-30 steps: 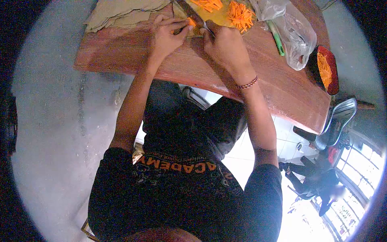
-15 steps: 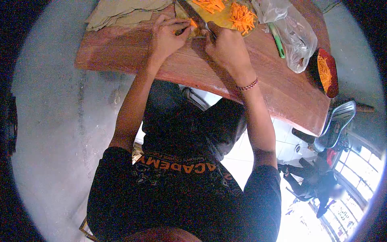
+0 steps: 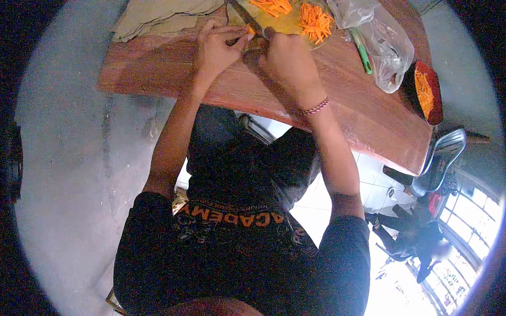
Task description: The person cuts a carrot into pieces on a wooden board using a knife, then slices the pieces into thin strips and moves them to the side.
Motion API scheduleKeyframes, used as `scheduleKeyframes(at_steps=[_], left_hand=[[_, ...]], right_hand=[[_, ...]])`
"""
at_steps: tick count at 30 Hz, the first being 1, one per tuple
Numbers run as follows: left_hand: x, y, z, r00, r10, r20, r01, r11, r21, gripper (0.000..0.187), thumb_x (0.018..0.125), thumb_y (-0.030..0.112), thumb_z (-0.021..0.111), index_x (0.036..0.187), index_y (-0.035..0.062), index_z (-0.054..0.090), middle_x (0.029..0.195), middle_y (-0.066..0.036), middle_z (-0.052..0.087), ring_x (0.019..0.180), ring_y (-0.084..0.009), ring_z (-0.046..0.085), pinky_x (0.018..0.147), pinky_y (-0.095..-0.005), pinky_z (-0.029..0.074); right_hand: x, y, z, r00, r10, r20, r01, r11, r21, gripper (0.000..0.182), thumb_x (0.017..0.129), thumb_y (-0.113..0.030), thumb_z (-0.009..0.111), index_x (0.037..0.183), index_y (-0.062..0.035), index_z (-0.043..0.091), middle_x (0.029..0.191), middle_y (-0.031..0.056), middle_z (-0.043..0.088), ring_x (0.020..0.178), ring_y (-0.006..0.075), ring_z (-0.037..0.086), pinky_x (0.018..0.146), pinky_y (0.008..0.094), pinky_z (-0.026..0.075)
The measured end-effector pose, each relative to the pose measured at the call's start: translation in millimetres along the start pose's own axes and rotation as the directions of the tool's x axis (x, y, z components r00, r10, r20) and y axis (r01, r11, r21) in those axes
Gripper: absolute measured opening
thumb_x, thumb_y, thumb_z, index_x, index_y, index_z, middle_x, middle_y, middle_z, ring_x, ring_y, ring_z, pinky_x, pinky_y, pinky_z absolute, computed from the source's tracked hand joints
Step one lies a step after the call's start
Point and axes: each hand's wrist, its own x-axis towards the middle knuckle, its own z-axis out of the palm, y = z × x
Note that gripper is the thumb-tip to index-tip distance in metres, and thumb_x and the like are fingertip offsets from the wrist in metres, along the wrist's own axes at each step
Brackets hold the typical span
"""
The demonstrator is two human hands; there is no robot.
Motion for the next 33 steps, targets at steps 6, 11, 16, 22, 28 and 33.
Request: scheduleKeyframes(at_steps=[6,11,16,22,28,33], left_hand=[[2.2,1.5,-1.8,0.997,0.052,-0.061,-0.051,0.999,0.010,0.016,0.074,0.026,0.080,0.084,0.0131,0.080,0.087,-0.002,0.076,0.077,-0.0209,0.060,0.075,-0.0330,0.052],[0.9,-4.1,4.0,0.994,0.061,-0.091,-0.066,0.996,-0.054,0.018,0.073,0.027,0.080,0.085,0.0137,0.080,0.088,-0.002,0.076,0.078,-0.0210,0.061,0.076,-0.0331,0.052],[0.4,-4.9,2.0,0.999,0.038,-0.039,-0.038,0.999,-0.021,0.017,0.075,0.027,0.081,0.086,0.0146,0.080,0.091,0.000,0.076,0.080,-0.0219,0.062,0.079,-0.0330,0.052],[-0.9,-7.6,4.8,0.998,0.030,-0.053,-0.033,0.998,-0.059,0.016,0.073,0.028,0.079,0.084,0.0159,0.080,0.091,0.001,0.076,0.080,-0.0207,0.061,0.079,-0.0351,0.050],[-1.9,-7.1,3.0,0.999,0.018,-0.031,-0.019,1.000,-0.018,0.019,0.072,0.031,0.080,0.085,0.0169,0.080,0.090,0.003,0.075,0.083,-0.0207,0.061,0.083,-0.0372,0.047],[-1.3,-5.4,1.9,0.999,0.007,-0.036,-0.008,1.000,-0.010,0.019,0.073,0.032,0.079,0.085,0.0176,0.080,0.089,0.003,0.075,0.083,-0.0202,0.061,0.085,-0.0386,0.046]], right_hand=[[17.2,9.5,9.7,0.998,0.064,-0.015,-0.064,0.998,0.011,0.028,0.086,-0.024,0.061,0.097,0.0011,0.067,0.078,0.0300,0.065,0.078,0.0456,0.067,0.071,0.0530,0.055],[8.8,15.4,0.4,0.993,0.053,-0.106,-0.040,0.991,0.128,0.025,0.090,-0.022,0.060,0.096,0.0011,0.066,0.081,0.0297,0.065,0.080,0.0477,0.065,0.071,0.0541,0.053],[-3.6,8.3,-8.3,0.997,0.023,-0.077,-0.012,0.990,0.143,0.023,0.091,-0.021,0.059,0.097,-0.0001,0.066,0.082,0.0294,0.065,0.081,0.0477,0.065,0.071,0.0541,0.053],[-7.7,8.3,-4.2,0.996,0.042,-0.083,-0.029,0.988,0.153,0.022,0.090,-0.022,0.060,0.094,-0.0005,0.065,0.081,0.0291,0.064,0.080,0.0475,0.065,0.070,0.0538,0.052],[-11.0,3.7,-3.8,0.995,0.027,-0.094,-0.018,0.994,0.104,0.020,0.088,-0.019,0.061,0.095,-0.0011,0.065,0.080,0.0277,0.065,0.079,0.0469,0.065,0.071,0.0532,0.053],[-7.4,0.0,-1.7,0.997,0.013,-0.074,-0.009,0.998,0.060,0.022,0.084,-0.017,0.063,0.096,0.0007,0.065,0.080,0.0272,0.065,0.078,0.0461,0.065,0.072,0.0525,0.054]])
